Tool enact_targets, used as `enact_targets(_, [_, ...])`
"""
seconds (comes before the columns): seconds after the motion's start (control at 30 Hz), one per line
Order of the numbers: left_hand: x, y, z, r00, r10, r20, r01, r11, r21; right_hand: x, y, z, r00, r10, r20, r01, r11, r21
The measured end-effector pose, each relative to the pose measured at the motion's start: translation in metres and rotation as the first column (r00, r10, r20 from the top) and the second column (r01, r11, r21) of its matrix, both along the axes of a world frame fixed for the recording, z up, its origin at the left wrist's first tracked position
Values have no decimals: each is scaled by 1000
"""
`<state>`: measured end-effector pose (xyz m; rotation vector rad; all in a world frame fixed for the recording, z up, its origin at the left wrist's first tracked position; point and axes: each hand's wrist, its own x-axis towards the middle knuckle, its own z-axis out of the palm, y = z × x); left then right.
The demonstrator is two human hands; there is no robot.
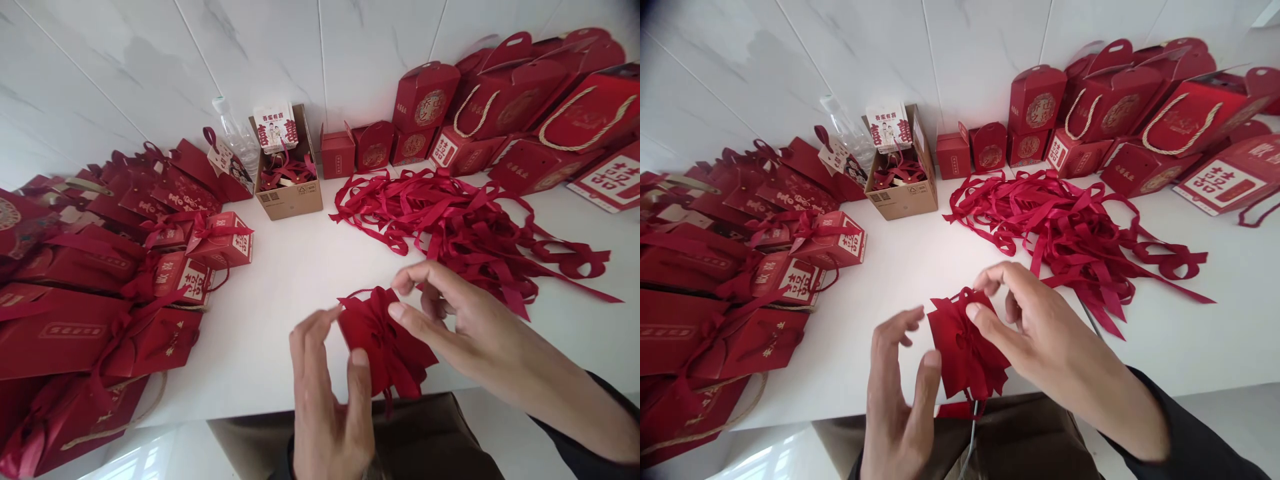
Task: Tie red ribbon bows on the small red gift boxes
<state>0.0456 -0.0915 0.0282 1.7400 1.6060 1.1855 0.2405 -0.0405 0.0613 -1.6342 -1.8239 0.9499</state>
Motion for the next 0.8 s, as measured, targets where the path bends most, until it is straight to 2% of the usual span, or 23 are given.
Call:
enact_targets(0.1, [-7,25,1,987,-137,-81,135,990,-27,4,-14,-4,988,86,130,-93,994,50])
enact_targets(0.2, [-5,43,-1,976,-210,-64,210,978,-10,2,-21,-8,978,154,140,-158,987,18])
enact_targets(0.37, [4,47,-6,986,-162,32,162,987,-6,0,-22,0,975,200,100,-196,980,-47])
enact_targets(0.5, [6,43,-9,997,-54,61,58,996,-69,4,-22,7,972,221,76,-214,973,-90])
enact_targets(0.63, [5,44,-7,993,23,112,-12,995,-102,5,-23,5,974,221,49,-222,975,11])
enact_targets(0.8, [0,48,2,991,-19,130,30,996,-85,0,-31,-5,959,236,160,-259,955,143])
